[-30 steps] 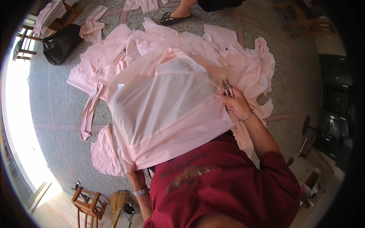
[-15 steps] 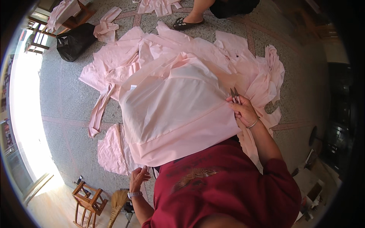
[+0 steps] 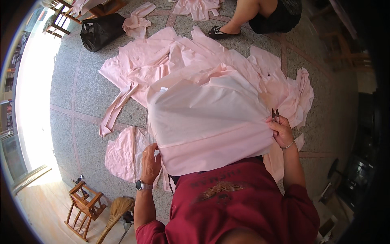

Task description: The person uses scissors to cut and trim pieces of pink fabric while sitting on the floor with another person.

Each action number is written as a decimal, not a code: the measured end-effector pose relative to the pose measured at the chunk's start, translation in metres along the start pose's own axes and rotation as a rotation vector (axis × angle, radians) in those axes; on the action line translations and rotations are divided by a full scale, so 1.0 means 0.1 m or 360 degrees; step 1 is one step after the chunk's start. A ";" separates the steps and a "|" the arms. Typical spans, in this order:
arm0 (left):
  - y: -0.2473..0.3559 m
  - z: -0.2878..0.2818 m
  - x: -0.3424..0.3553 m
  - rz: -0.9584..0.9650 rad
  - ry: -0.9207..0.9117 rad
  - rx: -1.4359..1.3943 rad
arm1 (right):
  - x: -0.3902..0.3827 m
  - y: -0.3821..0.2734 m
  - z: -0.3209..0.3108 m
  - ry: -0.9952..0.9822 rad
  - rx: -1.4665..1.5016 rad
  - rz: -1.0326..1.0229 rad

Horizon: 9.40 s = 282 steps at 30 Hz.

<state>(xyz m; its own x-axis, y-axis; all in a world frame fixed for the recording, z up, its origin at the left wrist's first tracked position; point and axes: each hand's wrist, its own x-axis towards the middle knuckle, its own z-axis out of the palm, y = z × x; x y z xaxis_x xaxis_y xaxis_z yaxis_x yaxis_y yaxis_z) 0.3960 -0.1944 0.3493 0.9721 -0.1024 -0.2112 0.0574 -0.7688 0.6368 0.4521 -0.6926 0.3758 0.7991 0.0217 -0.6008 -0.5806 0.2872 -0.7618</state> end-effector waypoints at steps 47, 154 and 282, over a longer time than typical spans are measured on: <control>0.70 -0.12 0.45 0.0542 0.0300 -0.0091 | 0.35 -0.40 0.38 0.0189 -0.1253 -0.1316; 1.87 0.16 0.89 -0.0817 -0.0577 -0.3054 | -0.24 -0.39 1.87 -0.0537 -0.0810 -0.0092; 1.67 0.46 0.86 -0.0694 -0.0398 -0.2686 | -0.01 -0.32 1.45 0.0142 -0.1124 -0.0918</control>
<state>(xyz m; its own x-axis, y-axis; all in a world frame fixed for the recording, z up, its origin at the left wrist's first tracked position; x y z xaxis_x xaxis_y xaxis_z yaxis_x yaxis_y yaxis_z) 0.4785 -0.3602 0.4034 0.7773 -0.2959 -0.5552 0.5888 0.6531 0.4763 0.4925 -0.5630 0.4360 0.9968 -0.0259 -0.0751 -0.0790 -0.4227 -0.9028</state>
